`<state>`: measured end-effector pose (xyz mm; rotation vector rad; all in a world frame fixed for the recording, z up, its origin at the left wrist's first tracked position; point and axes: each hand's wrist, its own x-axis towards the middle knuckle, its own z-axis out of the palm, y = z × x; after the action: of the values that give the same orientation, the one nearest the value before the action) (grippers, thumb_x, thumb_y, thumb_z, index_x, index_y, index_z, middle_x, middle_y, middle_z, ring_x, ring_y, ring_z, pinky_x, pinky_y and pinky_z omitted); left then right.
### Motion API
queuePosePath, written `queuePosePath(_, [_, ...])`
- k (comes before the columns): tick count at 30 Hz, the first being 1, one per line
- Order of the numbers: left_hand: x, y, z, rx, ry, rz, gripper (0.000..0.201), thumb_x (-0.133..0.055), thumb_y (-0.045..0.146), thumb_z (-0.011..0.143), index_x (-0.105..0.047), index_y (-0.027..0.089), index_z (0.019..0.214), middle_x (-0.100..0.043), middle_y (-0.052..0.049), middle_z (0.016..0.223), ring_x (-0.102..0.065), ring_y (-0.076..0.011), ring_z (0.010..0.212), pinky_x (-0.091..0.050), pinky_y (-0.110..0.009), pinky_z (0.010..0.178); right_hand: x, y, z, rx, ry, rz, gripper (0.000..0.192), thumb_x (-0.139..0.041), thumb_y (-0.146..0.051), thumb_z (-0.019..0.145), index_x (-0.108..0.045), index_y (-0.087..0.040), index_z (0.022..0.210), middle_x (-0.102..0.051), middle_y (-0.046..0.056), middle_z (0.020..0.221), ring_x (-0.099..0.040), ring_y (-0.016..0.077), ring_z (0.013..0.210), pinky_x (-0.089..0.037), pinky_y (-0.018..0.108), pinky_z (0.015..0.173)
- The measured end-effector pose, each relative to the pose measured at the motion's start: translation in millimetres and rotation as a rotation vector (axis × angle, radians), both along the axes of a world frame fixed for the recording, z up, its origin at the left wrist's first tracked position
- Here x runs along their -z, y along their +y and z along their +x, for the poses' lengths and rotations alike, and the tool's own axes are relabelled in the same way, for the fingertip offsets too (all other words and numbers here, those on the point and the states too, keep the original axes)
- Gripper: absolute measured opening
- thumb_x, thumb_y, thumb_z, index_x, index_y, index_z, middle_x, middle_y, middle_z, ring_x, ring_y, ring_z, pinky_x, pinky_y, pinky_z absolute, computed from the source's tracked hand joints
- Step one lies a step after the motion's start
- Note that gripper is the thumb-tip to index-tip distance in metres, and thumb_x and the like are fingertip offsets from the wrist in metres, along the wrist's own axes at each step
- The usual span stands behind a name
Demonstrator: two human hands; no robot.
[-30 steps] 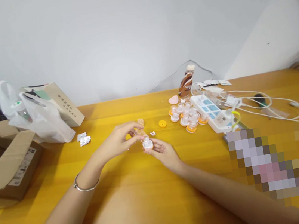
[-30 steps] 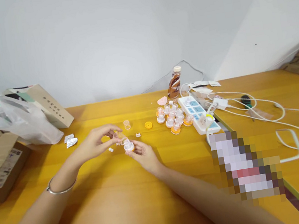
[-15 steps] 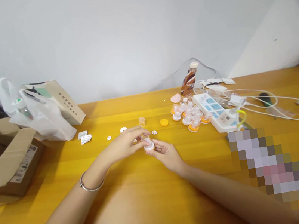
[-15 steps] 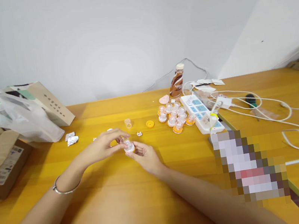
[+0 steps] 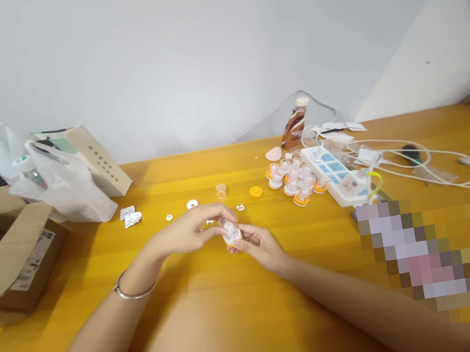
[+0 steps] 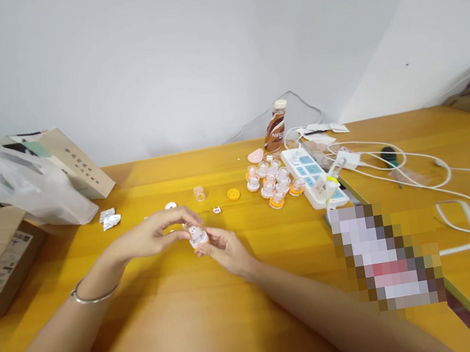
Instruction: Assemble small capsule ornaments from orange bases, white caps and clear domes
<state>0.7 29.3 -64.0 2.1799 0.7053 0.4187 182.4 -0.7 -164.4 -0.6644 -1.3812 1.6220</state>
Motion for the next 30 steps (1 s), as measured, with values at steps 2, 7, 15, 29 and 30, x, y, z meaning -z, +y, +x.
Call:
queuePosePath(2, [-3.9,-2,-1,0.037,-0.002,-0.053,0.021,-0.044,0.022,0.087,-0.052,0.019,0.106,-0.058,-0.006,0.106,-0.055,-0.0140,0.094,-0.046,-0.029,0.082,-2.7,-2,0,-0.016,-0.006,0.014,0.028,-0.063,-0.033,0.075,-0.060,-0.018,0.098,-0.060,0.002,0.083,-0.055,0.0122,0.071,-0.045,0.026,0.069])
queuePosePath(7, [-3.4,-8,0,-0.174,0.128,0.070,0.038,-0.054,0.037,0.080,-0.048,0.024,0.115,-0.053,-0.005,0.117,-0.053,-0.0180,0.100,-0.047,-0.028,0.076,-4.2,-3,-2,0.087,-0.095,0.066,0.023,-0.060,-0.036,0.076,-0.059,-0.018,0.091,-0.059,0.001,0.081,-0.053,0.0125,0.072,-0.044,0.026,0.069])
queuePosePath(15, [-6.9,-9,5,-0.152,0.168,0.117,0.018,-0.049,0.029,0.083,-0.056,0.018,0.095,-0.063,-0.002,0.085,-0.056,-0.0119,0.072,-0.045,-0.025,0.068,-8.0,-7,1,0.036,-0.089,0.079,0.027,-0.061,-0.038,0.075,-0.060,-0.019,0.094,-0.059,0.002,0.081,-0.054,0.0132,0.072,-0.045,0.026,0.068])
queuePosePath(29, [-3.7,-14,12,-0.263,0.185,0.206,0.025,-0.047,0.039,0.084,-0.059,0.019,0.092,-0.059,-0.003,0.087,-0.054,-0.0138,0.076,-0.044,-0.027,0.070,-3.3,-6,2,0.142,-0.197,0.268,0.028,-0.056,-0.033,0.079,-0.057,-0.020,0.104,-0.063,0.004,0.099,-0.057,0.0194,0.092,-0.043,0.031,0.082])
queuePosePath(30, [-3.9,-13,11,-0.237,0.169,0.199,0.024,-0.046,0.038,0.085,-0.058,0.020,0.094,-0.059,-0.003,0.089,-0.054,-0.0139,0.078,-0.044,-0.028,0.072,-3.2,-6,2,0.135,-0.197,0.263,0.028,-0.056,-0.033,0.079,-0.057,-0.020,0.104,-0.063,0.004,0.099,-0.057,0.0195,0.092,-0.044,0.031,0.082])
